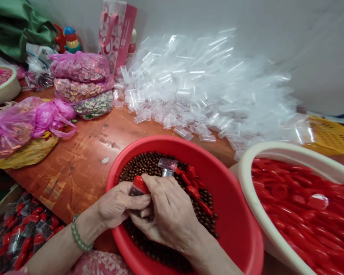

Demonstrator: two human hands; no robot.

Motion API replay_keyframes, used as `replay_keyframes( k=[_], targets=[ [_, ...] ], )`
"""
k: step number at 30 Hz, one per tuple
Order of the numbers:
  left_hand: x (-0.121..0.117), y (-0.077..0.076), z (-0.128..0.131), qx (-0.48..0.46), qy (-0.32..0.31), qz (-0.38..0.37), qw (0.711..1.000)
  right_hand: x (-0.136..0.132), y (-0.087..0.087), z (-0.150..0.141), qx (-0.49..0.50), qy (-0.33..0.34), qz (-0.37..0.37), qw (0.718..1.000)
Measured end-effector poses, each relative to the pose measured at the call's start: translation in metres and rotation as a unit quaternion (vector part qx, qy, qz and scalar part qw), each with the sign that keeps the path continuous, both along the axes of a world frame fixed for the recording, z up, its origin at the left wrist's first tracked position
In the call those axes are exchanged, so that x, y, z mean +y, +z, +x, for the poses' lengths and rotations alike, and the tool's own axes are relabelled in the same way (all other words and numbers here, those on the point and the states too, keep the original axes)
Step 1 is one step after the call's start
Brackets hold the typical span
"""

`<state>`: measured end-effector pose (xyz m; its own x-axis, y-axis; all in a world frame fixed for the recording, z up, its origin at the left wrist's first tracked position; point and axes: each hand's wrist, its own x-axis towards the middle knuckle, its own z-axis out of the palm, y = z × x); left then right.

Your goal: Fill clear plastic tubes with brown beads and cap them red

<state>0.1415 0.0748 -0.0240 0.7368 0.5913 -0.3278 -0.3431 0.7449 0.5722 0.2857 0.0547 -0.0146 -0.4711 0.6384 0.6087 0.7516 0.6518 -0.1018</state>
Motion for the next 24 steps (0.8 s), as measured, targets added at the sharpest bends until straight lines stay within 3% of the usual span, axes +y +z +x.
replay_keyframes(
  k=[8,12,17,21,24],
  targets=[
    [0.003,-0.006,0.006,0.001,0.032,-0.072,0.997,0.0,-0.005,-0.002,-0.016,-0.012,0.029,0.999],
    [0.0,-0.002,0.014,0.078,0.129,-0.069,0.986,0.0,-0.008,-0.003,-0.023,-0.002,0.031,0.999],
    [-0.003,0.001,0.015,0.175,0.183,-0.019,0.967,0.0,-0.009,-0.006,-0.024,0.002,0.034,0.999],
    [-0.001,-0.006,0.013,0.202,0.205,0.069,0.955,-0.002,-0.011,-0.012,-0.012,-0.002,0.041,0.999],
    [-0.002,-0.006,0.008,0.2,0.228,0.123,0.945,-0.006,-0.008,-0.013,0.018,0.009,-0.003,1.0]
  ],
)
